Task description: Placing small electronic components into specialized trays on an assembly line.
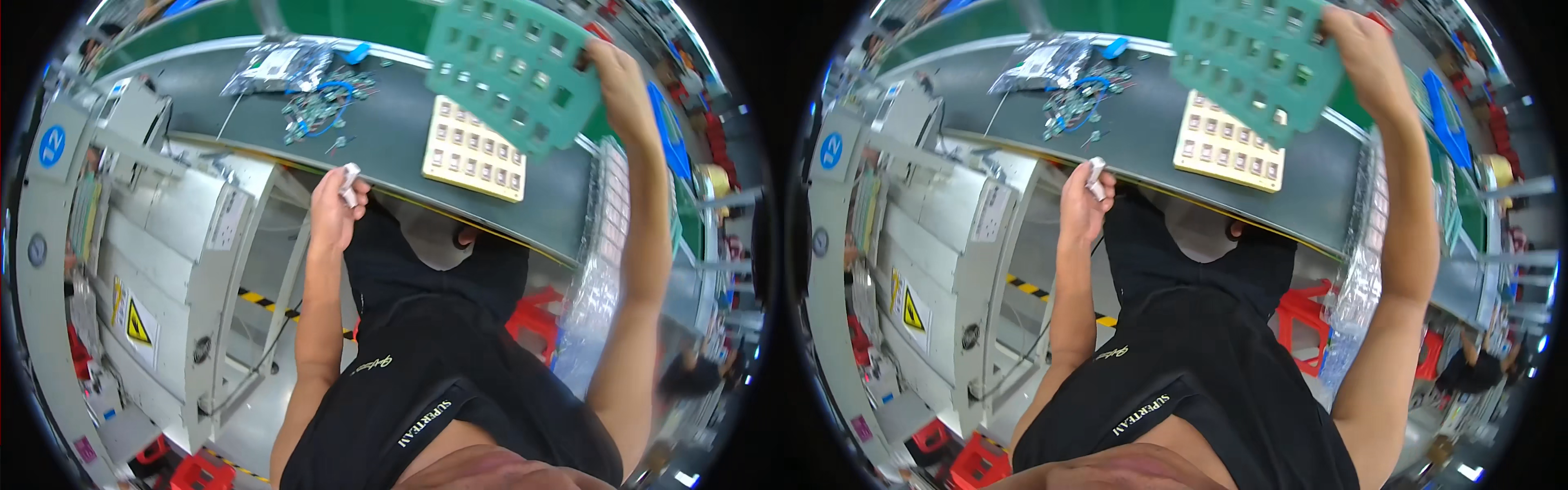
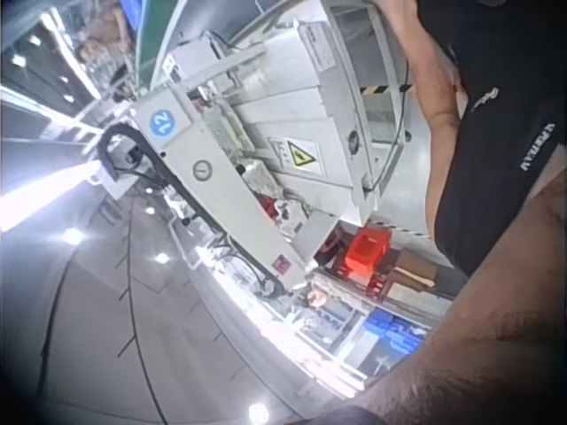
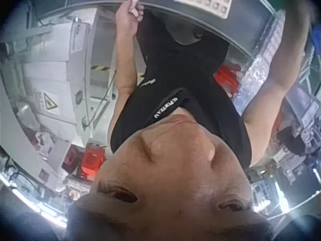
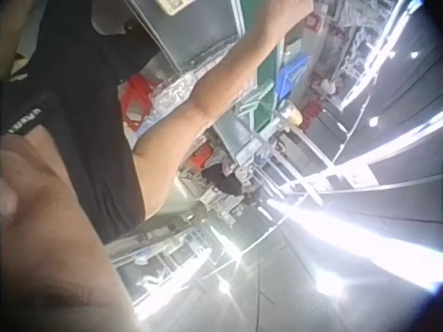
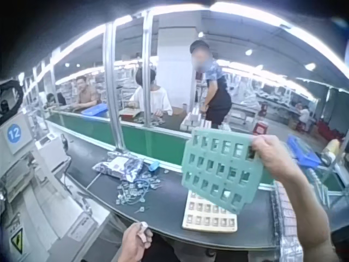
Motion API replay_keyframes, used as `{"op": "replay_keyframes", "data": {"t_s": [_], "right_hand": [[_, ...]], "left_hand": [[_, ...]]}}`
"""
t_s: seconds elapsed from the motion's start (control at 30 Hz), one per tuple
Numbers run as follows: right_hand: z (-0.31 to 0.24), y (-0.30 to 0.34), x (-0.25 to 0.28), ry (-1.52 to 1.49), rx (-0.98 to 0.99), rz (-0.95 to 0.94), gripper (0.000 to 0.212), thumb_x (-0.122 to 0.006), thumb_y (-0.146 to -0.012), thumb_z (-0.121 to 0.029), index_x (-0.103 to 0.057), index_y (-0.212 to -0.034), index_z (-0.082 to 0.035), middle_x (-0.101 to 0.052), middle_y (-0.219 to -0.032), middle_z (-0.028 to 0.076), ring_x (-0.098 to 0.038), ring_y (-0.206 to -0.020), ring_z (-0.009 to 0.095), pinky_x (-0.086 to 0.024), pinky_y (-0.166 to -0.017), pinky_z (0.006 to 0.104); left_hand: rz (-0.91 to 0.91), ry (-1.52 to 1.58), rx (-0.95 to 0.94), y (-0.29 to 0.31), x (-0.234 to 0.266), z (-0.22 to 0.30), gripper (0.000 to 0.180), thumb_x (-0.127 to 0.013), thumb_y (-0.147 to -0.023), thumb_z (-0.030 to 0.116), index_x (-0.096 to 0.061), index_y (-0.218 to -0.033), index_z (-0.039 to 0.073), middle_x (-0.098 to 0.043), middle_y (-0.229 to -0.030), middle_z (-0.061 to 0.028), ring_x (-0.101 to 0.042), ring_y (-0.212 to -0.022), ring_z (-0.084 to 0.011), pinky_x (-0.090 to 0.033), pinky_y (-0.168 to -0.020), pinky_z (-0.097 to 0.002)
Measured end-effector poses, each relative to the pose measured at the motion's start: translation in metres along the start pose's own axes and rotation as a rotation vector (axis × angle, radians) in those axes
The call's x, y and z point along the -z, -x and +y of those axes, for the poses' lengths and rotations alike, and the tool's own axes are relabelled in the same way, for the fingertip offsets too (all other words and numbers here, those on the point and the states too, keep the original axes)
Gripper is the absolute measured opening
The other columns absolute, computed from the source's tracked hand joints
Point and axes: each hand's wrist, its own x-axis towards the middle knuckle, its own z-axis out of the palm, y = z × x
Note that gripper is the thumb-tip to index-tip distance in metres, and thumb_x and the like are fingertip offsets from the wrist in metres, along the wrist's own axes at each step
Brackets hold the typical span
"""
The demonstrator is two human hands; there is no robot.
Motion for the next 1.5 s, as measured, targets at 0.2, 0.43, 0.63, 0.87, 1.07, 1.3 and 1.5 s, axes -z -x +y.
{"op": "replay_keyframes", "data": {"t_s": [0.2, 0.43, 0.63, 0.87, 1.07, 1.3, 1.5], "right_hand": [[-0.022, 0.033, 0.027, 0.069, -0.225, 0.059, 0.043, -0.049, -0.097, -0.037, -0.060, -0.090, 0.004, -0.059, -0.077, 0.002, -0.054, -0.078, 0.013, -0.044, -0.072, 0.0302], [0.047, 0.098, 0.013, 0.869, -0.203, 0.199, 0.042, -0.057, -0.091, -0.036, -0.061, -0.081, 0.004, -0.064, -0.086, 0.025, -0.062, -0.085, 0.042, -0.051, -0.073, 0.0461], [0.054, 0.184, -0.075, 1.012, -0.196, -0.144, 0.033, -0.070, -0.085, -0.032, -0.061, -0.091, -0.001, -0.055, -0.099, 0.012, -0.060, -0.097, 0.029, -0.059, -0.070, 0.0378], [0.057, 0.224, -0.095, 0.755, -0.309, -0.259, 0.039, -0.079, -0.077, -0.032, -0.065, -0.091, 0.001, -0.058, -0.101, 0.016, -0.061, -0.098, 0.033, -0.054, -0.079, 0.0423], [0.059, 0.224, -0.089, 0.636, -0.411, -0.280, 0.031, -0.077, -0.078, -0.032, -0.069, -0.091, -0.006, -0.063, -0.094, 0.015, -0.064, -0.093, 0.035, -0.053, -0.077, 0.0445], [0.072, 0.222, -0.086, 0.638, -0.307, -0.293, 0.020, -0.074, -0.081, -0.026, -0.067, -0.087, -0.008, -0.062, -0.092, 0.012, -0.065, -0.091, 0.033, -0.053, -0.075, 0.0450], [0.076, 0.193, -0.050, 0.557, -0.128, -0.064, 0.015, -0.066, -0.087, -0.017, -0.058, -0.094, -0.005, -0.058, -0.096, 0.012, -0.058, -0.097, 0.033, -0.049, -0.078, 0.0441]], "left_hand": [[0.027, -0.089, -0.038, 0.012, 0.018, -0.001, 0.025, -0.048, -0.102, 0.028, -0.058, -0.101, 0.004, -0.063, -0.077, -0.0076, -0.055, -0.060, -0.0121, -0.038, -0.046, -0.0240], [-0.038, -0.172, -0.036, -0.002, -0.003, -0.003, 0.026, -0.046, -0.102, 0.025, -0.058, -0.099, 0.002, -0.063, -0.076, -0.0079, -0.054, -0.059, -0.0104, -0.038, -0.045, -0.0225], [-0.175, -0.233, -0.109, -0.032, -0.035, 0.001, 0.024, -0.050, -0.102, 0.022, -0.060, -0.101, 0.001, -0.064, -0.077, -0.0074, -0.053, -0.056, -0.0088, -0.038, -0.044, -0.0213], [-0.190, -0.349, -0.098, -0.075, -0.055, -0.002, 0.024, -0.051, -0.100, 0.022, -0.061, -0.102, 0.001, -0.064, -0.078, -0.0066, -0.053, -0.059, -0.0082, -0.039, -0.046, -0.0212], [-0.156, -0.513, -0.142, -0.100, -0.070, -0.016, 0.022, -0.054, -0.099, 0.022, -0.063, -0.099, 0.002, -0.064, -0.078, -0.0052, -0.052, -0.059, -0.0077, -0.039, -0.046, -0.0219], [-0.106, -0.508, -0.189, -0.109, -0.068, -0.039, 0.023, -0.054, -0.099, 0.022, -0.062, -0.099, 0.001, -0.062, -0.076, -0.0050, -0.052, -0.059, -0.0076, -0.039, -0.046, -0.0218], [-0.161, -0.306, -0.141, -0.108, -0.064, -0.034, 0.023, -0.050, -0.101, 0.021, -0.059, -0.103, 0.000, -0.062, -0.077, -0.0079, -0.053, -0.058, -0.0101, -0.041, -0.048, -0.0237]]}}
